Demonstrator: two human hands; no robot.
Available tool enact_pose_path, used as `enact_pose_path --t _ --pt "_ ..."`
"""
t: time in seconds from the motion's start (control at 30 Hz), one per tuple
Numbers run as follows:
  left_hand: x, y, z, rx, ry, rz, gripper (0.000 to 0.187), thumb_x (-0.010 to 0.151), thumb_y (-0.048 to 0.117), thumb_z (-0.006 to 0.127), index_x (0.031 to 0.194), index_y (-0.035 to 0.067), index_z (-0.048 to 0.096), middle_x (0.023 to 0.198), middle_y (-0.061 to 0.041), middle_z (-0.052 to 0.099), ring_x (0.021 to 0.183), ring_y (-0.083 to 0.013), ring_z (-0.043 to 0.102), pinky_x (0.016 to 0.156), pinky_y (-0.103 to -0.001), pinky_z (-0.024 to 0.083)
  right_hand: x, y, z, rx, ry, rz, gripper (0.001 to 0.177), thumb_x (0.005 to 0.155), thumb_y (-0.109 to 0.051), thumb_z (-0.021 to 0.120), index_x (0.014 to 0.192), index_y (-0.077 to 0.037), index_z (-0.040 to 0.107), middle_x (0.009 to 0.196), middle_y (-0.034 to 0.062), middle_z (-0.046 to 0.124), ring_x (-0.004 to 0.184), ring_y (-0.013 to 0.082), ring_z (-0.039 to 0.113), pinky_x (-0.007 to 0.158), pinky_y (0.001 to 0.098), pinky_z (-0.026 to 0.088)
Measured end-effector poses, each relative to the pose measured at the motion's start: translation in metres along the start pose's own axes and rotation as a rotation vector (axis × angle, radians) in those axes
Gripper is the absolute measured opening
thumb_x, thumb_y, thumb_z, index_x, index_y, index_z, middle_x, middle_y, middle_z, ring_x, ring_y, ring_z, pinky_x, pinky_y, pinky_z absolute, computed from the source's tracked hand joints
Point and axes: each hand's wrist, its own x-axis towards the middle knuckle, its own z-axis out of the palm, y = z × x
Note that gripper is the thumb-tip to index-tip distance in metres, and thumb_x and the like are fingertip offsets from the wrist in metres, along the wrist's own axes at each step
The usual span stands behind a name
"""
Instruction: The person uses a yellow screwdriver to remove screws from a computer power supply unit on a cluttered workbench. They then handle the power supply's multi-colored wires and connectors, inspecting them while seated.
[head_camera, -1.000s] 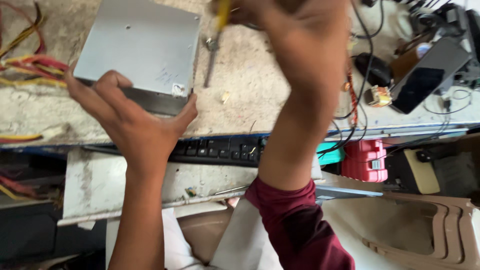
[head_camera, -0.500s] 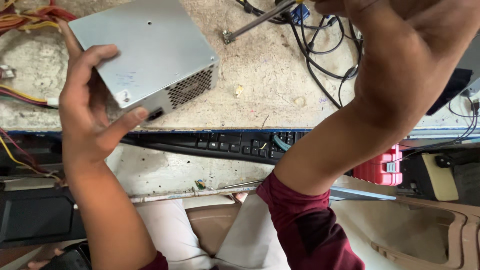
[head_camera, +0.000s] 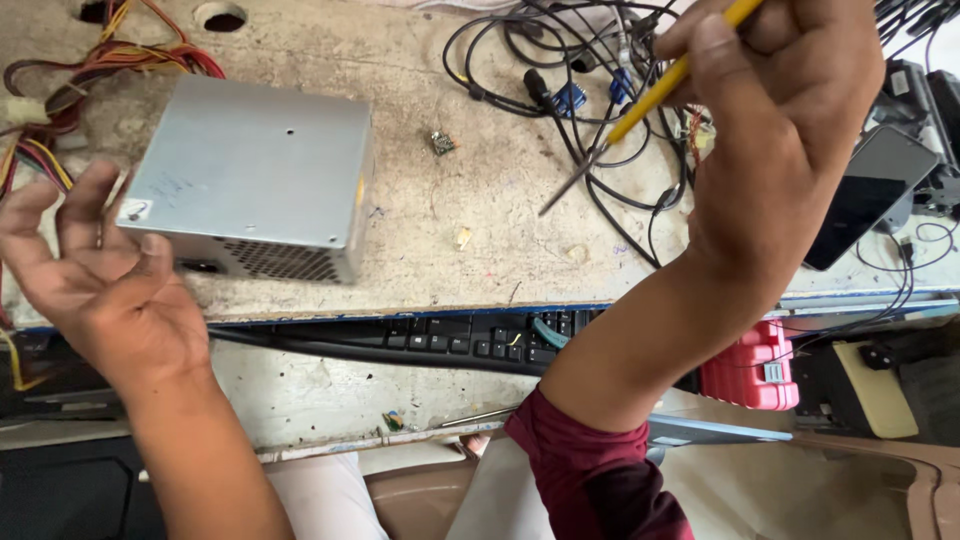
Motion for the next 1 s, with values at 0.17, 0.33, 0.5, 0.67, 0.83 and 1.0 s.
enact_pose_path --t 0.17,0.33,0.5,0.67,0.83,1.0 --pt "-0.001 -0.013 0.011 0.320 0.067 0.172 0.039 0.116 0.008 0.079 0.136 0.006 0.046 0.124 -0.010 0.054 0.104 -0.0133 0.054 0.090 -0.022 0.047 0.005 0.002 -0.004 -0.177 0.010 -0.137 0.020 0.122 -0.002 0.057 0.140 0.004 0.053 0.097 0.0108 0.068 0.092 0.0157 0.071 0.070 0.0240 0.048" --pt "-0.009 -0.007 0.035 0.580 0.066 0.298 0.041 0.115 0.034 0.067 0.134 0.004 0.047 0.123 -0.001 0.049 0.105 -0.0078 0.047 0.096 -0.022 0.041 0.007 -0.005 -0.005 -0.150 0.065 -0.145 0.013 0.126 -0.003 0.058 0.135 0.006 0.061 0.102 0.0131 0.072 0.089 0.0157 0.072 0.069 0.0243 0.051" --pt "-0.013 0.001 0.051 0.689 0.058 0.287 0.043 0.118 0.043 0.060 0.132 0.005 0.047 0.117 0.001 0.045 0.091 -0.0051 0.040 0.083 -0.020 0.033 0.013 -0.006 -0.004 -0.170 0.152 -0.068 0.015 0.112 -0.004 0.060 0.118 0.007 0.068 0.094 0.0099 0.073 0.078 0.0121 0.070 0.063 0.0219 0.052" --pt "-0.015 0.007 0.052 0.728 0.051 0.254 0.043 0.115 0.040 0.060 0.130 0.002 0.045 0.117 0.000 0.044 0.084 -0.0039 0.037 0.076 -0.019 0.031 0.010 -0.005 -0.003 -0.434 0.233 -0.038 0.015 0.109 -0.003 0.075 0.121 0.006 0.074 0.106 0.0147 0.075 0.083 0.0133 0.070 0.064 0.0218 0.054" --pt "-0.015 0.005 0.048 0.747 0.038 0.266 0.042 0.113 0.038 0.058 0.128 0.002 0.045 0.123 -0.001 0.044 0.090 -0.0053 0.039 0.079 -0.020 0.033 0.014 0.005 0.002 -0.466 0.278 0.074 0.011 0.104 -0.005 0.076 0.113 0.001 0.074 0.100 0.0097 0.078 0.085 0.0126 0.076 0.068 0.0262 0.064" --pt "-0.019 0.005 0.047 0.759 0.006 0.309 0.037 0.118 0.034 0.058 0.128 0.000 0.046 0.128 -0.004 0.042 0.104 -0.0077 0.043 0.093 -0.023 0.038 0.025 0.022 0.015 -0.267 0.241 0.238 0.010 0.100 -0.004 0.070 0.110 -0.001 0.070 0.099 0.0082 0.079 0.088 0.0131 0.080 0.079 0.0287 0.066"
